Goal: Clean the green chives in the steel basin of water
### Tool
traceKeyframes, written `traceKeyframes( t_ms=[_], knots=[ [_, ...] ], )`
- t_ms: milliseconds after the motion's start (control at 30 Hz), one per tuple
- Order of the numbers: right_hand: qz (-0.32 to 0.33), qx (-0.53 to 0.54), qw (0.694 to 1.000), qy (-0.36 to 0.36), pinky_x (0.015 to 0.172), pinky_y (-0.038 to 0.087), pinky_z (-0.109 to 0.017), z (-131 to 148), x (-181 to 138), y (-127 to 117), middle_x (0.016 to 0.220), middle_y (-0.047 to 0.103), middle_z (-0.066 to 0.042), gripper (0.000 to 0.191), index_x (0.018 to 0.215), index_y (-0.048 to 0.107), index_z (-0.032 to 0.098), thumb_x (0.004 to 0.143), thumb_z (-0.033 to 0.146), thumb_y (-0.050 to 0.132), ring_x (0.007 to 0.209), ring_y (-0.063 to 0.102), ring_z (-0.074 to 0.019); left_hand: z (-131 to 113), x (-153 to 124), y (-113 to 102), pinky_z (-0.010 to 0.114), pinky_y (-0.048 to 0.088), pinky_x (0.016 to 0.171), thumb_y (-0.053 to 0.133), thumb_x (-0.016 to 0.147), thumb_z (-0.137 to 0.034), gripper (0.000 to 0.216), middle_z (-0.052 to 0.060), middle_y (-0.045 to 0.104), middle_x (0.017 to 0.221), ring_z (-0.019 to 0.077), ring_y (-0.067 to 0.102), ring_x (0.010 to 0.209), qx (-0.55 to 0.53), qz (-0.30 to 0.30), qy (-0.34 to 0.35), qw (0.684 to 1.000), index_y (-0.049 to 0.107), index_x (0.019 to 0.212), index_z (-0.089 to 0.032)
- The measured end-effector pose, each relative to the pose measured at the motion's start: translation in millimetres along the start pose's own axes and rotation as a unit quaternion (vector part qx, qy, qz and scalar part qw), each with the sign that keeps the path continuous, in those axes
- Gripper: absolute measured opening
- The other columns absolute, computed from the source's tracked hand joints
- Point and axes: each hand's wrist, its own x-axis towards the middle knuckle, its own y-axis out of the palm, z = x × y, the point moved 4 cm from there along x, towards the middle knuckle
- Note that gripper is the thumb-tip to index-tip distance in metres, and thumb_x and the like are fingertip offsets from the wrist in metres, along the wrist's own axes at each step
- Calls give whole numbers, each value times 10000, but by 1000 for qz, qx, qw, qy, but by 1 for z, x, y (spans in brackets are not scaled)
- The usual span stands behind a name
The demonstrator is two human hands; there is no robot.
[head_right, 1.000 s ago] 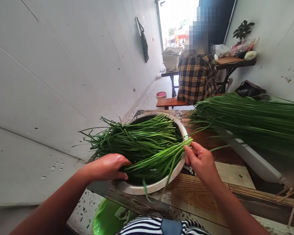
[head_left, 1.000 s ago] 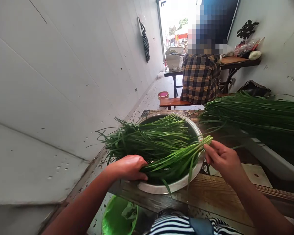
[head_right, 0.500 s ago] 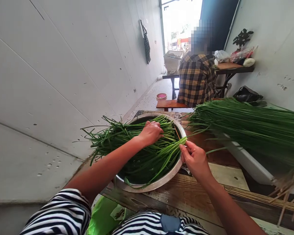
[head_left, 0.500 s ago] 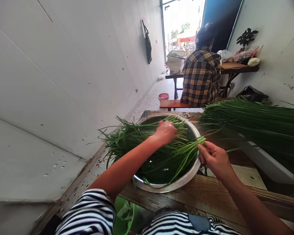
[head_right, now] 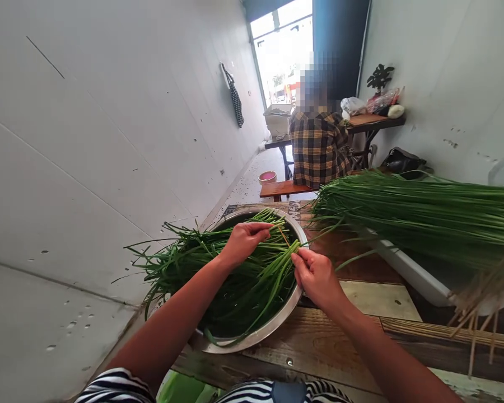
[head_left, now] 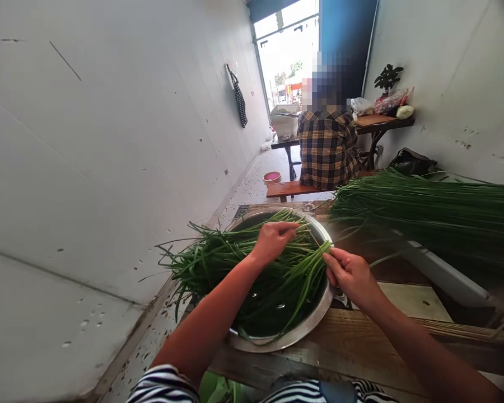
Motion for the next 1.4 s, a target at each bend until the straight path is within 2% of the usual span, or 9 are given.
traceKeyframes(
  t_ms=[267,533,933,1100,1233,1400],
  knots=[
    [9,11,1000,3,460,311,-239,-6,-1,1,422,433,42,382,563,416,217,884,424,419,426,384,-101,1,-2,9,232,478,686,636,737,-230,251,58,722,760,125,621,685,-107,9,-29,994,733,934,-110],
    [11,13,1000,9,454,299,-243,-10,-1,1,422,422,45,387,572,430,214,885,442,423,426,372,-102,6,1,10,245,478,654,638,729,-224,189,47,709,714,127,613,654,-125,-10,-32,992,725,861,-121],
    [13,23,999,21,450,331,-247,-9,-1,1,411,425,41,404,559,441,216,878,465,439,405,404,-110,4,-1,11,301,520,770,683,699,-237,230,68,734,775,156,663,724,-155,-15,-34,987,735,885,-113],
    [4,37,999,25,440,322,-243,-8,-4,2,407,416,36,454,522,410,216,888,483,433,400,390,-100,2,-1,12,333,526,837,709,684,-261,250,80,746,839,186,682,803,-155,-17,-8,988,748,890,-124],
    [-10,53,998,18,427,297,-237,-7,-3,2,425,427,31,453,530,435,203,891,477,448,410,375,-89,-1,-7,20,322,523,856,669,734,-260,231,80,749,855,189,684,834,-140,28,5,990,752,903,-128],
    [-7,127,991,31,414,273,-221,-14,-3,-1,462,449,64,278,852,564,177,894,441,485,418,349,-84,-29,-23,27,270,522,778,608,782,-254,227,63,746,895,178,674,816,-62,140,37,988,756,919,-150]
  ],
)
